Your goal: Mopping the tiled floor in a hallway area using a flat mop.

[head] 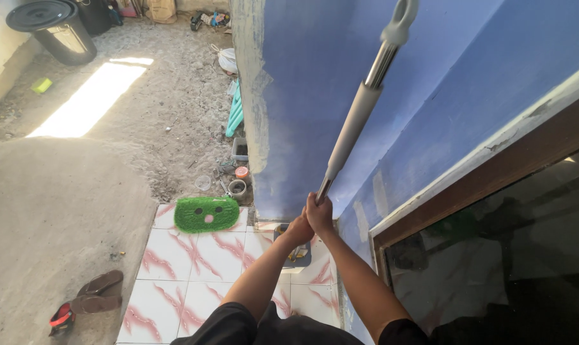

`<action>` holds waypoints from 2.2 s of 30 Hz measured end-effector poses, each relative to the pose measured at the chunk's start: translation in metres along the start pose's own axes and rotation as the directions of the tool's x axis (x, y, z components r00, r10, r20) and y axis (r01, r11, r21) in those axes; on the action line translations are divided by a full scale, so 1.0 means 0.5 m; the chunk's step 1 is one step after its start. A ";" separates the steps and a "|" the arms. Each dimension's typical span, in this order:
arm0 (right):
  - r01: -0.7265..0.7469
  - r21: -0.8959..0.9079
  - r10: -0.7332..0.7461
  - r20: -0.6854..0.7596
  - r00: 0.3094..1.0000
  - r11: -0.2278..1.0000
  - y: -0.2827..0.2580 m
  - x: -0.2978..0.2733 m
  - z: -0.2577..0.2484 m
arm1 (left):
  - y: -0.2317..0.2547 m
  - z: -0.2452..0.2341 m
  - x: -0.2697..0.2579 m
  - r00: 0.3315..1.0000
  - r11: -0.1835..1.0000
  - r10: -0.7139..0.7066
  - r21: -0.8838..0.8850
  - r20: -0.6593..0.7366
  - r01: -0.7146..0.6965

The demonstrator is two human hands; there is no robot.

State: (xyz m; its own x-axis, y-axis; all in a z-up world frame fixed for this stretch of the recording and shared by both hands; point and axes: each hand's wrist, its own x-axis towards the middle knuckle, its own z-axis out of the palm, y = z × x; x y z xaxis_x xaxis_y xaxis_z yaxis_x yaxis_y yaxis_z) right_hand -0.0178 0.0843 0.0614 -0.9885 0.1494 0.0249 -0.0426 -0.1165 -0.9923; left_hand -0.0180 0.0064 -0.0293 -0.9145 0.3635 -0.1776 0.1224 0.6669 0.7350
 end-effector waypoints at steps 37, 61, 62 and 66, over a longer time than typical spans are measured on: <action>0.151 -0.488 -0.132 0.074 0.988 0.859 0.044 -0.103 -0.101 | 0.265 -0.324 -0.212 0.981 0.987 0.156 -0.007 -0.117 -0.158; 0.104 -0.742 -0.036 0.107 0.994 0.662 0.017 -0.185 -0.049 | 0.206 -0.288 -0.289 0.921 0.894 0.318 -0.254 -0.222 -0.370; 0.106 -0.714 -0.036 0.112 0.993 0.692 -0.016 -0.194 -0.036 | 0.199 -0.281 -0.286 0.921 0.894 0.319 -0.251 -0.224 -0.371; 0.174 -0.675 -0.093 0.156 0.983 0.717 -0.044 -0.204 -0.029 | 0.194 -0.265 -0.291 0.927 0.901 0.301 -0.252 -0.221 -0.353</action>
State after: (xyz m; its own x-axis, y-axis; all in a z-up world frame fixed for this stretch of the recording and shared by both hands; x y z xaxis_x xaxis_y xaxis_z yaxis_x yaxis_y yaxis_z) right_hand 0.0861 0.0860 0.0791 -0.9908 0.0047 0.1353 -0.1048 0.6055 -0.7889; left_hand 0.0757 -0.0682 0.1547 -0.8966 0.3943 0.2017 0.3358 0.3083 0.8900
